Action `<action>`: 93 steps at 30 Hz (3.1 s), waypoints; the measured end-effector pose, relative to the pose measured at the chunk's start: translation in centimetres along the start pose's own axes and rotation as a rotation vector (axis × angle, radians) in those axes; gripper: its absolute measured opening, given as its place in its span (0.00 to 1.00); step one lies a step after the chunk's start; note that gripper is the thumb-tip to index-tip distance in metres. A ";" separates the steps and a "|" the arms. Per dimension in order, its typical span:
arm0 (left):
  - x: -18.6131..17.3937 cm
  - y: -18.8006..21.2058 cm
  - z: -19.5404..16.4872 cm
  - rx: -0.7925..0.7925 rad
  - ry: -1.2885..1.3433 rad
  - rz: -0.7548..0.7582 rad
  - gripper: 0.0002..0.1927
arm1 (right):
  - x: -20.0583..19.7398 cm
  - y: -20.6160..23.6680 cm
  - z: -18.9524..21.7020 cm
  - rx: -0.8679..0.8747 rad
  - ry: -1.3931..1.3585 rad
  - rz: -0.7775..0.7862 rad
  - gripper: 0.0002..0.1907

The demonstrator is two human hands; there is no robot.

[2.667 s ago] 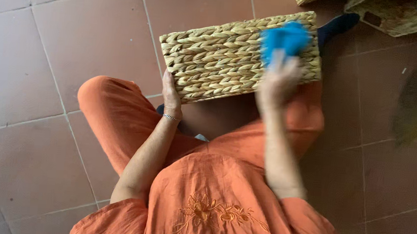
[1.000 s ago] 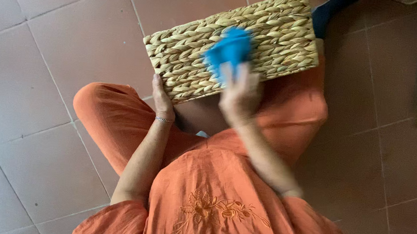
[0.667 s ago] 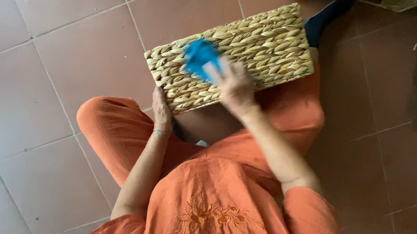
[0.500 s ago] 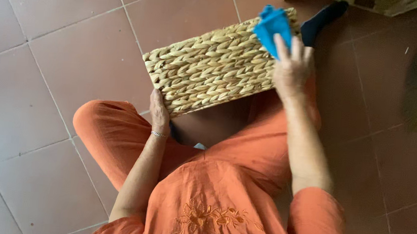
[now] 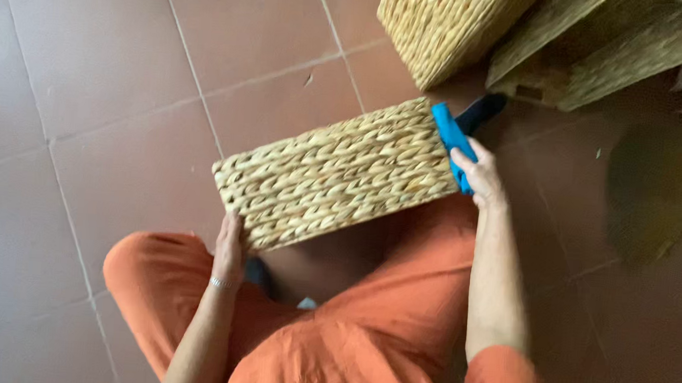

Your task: The person sits on the floor and wipes woven water-hyacinth storage baskets one at a time with a blue cloth, turning each basket over to clean its sides and placing finished baskets aside. At the start they briefly hold a red tool wrapped in a white cloth before beginning to wipe.

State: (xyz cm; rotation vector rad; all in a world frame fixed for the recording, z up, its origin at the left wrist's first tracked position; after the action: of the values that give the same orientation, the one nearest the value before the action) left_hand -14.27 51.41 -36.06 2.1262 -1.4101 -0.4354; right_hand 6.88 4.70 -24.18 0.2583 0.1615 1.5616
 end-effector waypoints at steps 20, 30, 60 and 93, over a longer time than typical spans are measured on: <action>5.4 -5.4 -3.1 0.371 -0.012 -0.137 0.36 | 24.8 20.1 16.2 -1.115 0.855 0.371 0.32; 5.5 1.1 -15.5 0.527 -0.170 0.199 0.27 | 25.9 18.4 11.3 -1.167 1.093 0.292 0.21; 8.5 3.6 -10.4 0.550 -0.100 0.193 0.26 | 19.2 5.4 14.3 -0.867 1.267 -0.237 0.25; 9.3 0.2 -10.3 0.621 -0.092 0.080 0.25 | 24.8 19.5 5.9 -1.268 1.169 0.316 0.24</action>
State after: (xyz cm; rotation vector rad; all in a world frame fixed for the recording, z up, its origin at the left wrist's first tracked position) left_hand -5.11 45.53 -27.39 2.5327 -1.8546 -0.0585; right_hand -10.21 28.91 -11.82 -1.6970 -0.0014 1.6495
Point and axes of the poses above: each hand's wrist, its own y-axis away from the middle knuckle, its own x-axis out of the palm, z = x × y, the point moved 9 cm from there along -y, towards the middle knuckle, and after that the axes turned 13 degrees about -y, right-handed, at the moved point
